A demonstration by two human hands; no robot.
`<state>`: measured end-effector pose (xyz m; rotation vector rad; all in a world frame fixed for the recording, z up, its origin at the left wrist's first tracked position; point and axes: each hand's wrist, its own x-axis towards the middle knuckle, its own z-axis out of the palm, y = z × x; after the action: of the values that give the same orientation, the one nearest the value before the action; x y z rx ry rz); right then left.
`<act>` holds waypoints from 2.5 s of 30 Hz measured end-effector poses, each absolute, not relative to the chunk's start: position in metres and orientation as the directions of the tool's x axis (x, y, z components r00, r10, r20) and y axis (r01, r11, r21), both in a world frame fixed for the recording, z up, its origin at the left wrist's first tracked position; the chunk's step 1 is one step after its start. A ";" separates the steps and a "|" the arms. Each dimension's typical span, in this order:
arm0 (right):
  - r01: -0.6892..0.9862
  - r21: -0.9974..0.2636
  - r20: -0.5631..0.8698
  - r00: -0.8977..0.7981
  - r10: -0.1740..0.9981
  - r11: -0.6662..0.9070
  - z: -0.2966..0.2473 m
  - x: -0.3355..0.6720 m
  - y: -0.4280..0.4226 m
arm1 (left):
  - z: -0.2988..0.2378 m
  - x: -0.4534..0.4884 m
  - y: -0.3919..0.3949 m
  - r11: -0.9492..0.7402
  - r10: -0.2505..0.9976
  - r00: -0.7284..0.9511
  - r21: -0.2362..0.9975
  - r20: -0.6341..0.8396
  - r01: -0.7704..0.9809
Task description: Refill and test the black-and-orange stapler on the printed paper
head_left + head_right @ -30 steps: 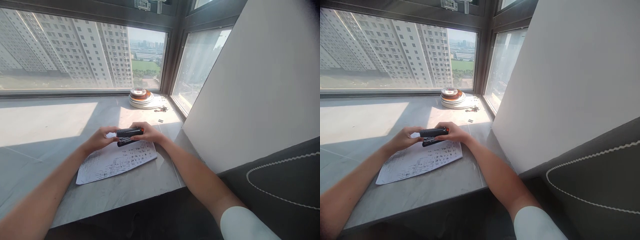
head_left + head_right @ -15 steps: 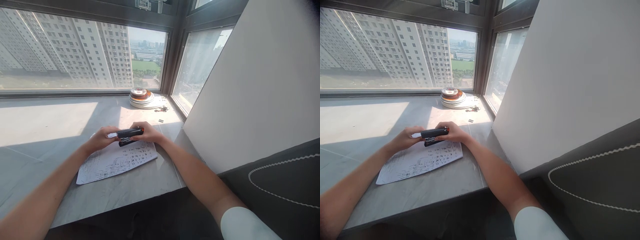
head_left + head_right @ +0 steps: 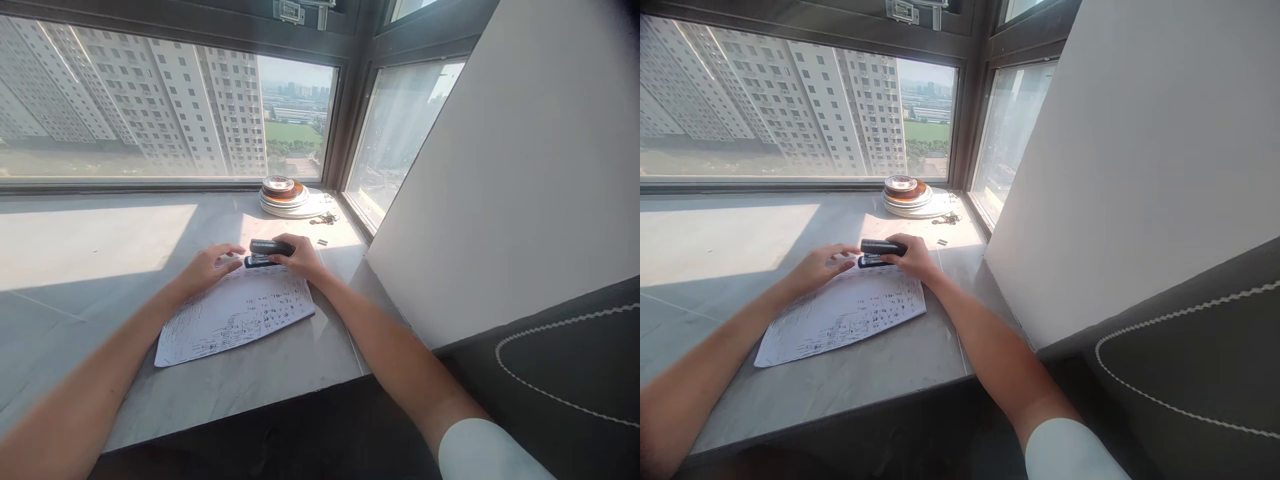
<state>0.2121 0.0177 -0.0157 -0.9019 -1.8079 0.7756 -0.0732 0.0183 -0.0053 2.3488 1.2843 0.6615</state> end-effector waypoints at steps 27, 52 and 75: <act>0.743 -0.582 0.366 -0.124 0.922 0.331 -0.013 0.228 0.028 | -0.004 -0.068 0.013 -0.516 0.850 0.463 0.580 0.253 0.630; 0.716 -0.486 0.335 -0.377 0.864 0.501 0.008 0.222 0.003 | 0.000 -0.076 0.015 -0.437 0.893 0.285 0.525 0.347 0.731; 0.745 -0.398 0.414 -0.376 0.829 0.536 0.008 0.214 0.000 | 0.003 -0.065 0.011 -0.600 0.800 0.497 0.477 0.338 0.642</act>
<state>0.2135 -0.0001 0.0081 -1.2694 -2.2020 0.1927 -0.0646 0.0108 0.0031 2.4556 1.2175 0.7781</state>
